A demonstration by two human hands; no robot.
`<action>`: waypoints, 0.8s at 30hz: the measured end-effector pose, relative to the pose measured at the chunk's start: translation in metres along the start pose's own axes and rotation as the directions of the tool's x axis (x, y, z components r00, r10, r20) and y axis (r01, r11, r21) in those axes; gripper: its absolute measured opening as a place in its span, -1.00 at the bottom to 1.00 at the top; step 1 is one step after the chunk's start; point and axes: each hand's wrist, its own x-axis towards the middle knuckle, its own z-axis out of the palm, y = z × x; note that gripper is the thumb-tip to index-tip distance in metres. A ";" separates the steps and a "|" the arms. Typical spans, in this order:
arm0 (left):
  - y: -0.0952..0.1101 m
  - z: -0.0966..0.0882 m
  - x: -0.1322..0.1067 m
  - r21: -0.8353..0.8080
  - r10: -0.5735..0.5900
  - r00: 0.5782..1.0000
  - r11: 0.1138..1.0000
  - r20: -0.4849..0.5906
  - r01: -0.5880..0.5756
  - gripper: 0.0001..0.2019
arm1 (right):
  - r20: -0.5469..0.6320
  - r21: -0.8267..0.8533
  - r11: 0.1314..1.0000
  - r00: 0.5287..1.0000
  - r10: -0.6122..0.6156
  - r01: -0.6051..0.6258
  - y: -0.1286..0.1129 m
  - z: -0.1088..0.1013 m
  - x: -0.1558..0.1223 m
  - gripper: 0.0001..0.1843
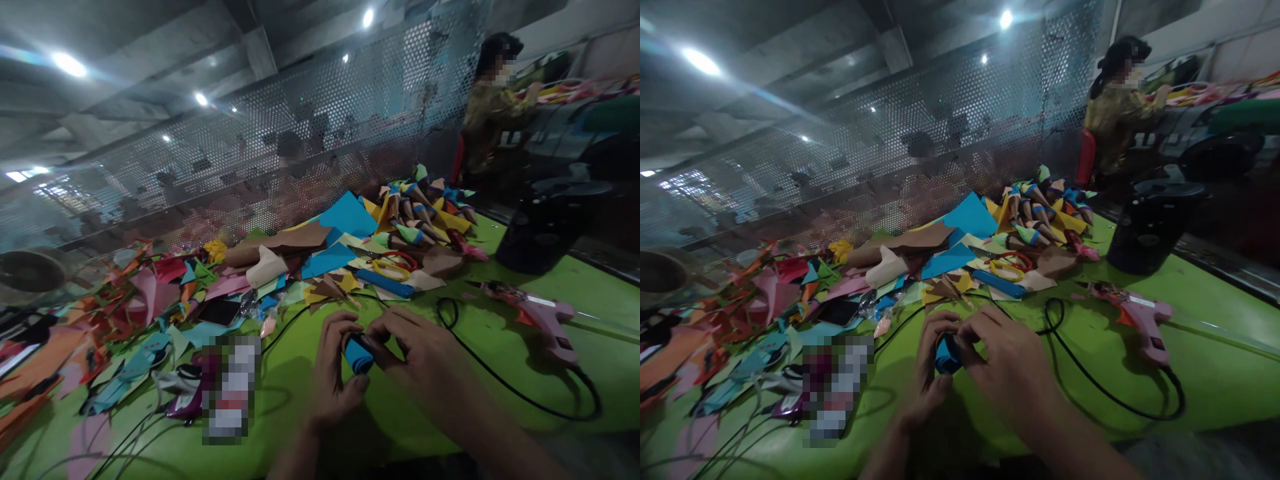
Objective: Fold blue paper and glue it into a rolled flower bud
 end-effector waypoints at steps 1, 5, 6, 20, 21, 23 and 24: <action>0.000 0.000 0.000 -0.006 -0.003 1.000 1.000 0.000 0.003 -0.47 | 0.003 -0.004 1.000 1.000 -0.007 0.007 0.000 0.001 0.000 -0.90; 0.001 0.000 0.000 -0.021 -0.006 1.000 1.000 -0.005 0.005 -0.46 | 0.004 -0.039 0.999 1.000 -0.022 0.022 0.000 0.003 0.000 -0.89; 0.001 0.000 0.000 -0.021 -0.004 1.000 1.000 -0.002 0.004 -0.46 | 0.002 -0.048 0.999 1.000 -0.026 0.026 0.000 0.003 0.001 -0.89; -0.009 0.002 0.002 -0.105 0.004 0.987 0.994 -0.159 -0.021 -0.49 | -0.076 0.145 0.989 0.997 0.016 -0.005 0.000 -0.014 -0.003 -0.90; -0.009 0.003 0.002 -0.100 0.007 0.986 0.995 -0.165 -0.024 -0.49 | -0.083 0.139 0.990 0.997 -0.008 0.020 0.001 -0.013 -0.005 -0.89; -0.008 0.003 0.002 -0.095 0.007 0.987 0.995 -0.162 -0.023 -0.48 | -0.096 0.117 0.991 0.994 -0.059 0.070 0.003 -0.010 -0.006 -0.86; -0.008 0.003 0.002 -0.091 0.005 0.988 0.996 -0.156 -0.019 -0.48 | -0.095 0.103 0.990 0.992 -0.082 0.092 0.004 -0.008 -0.007 -0.84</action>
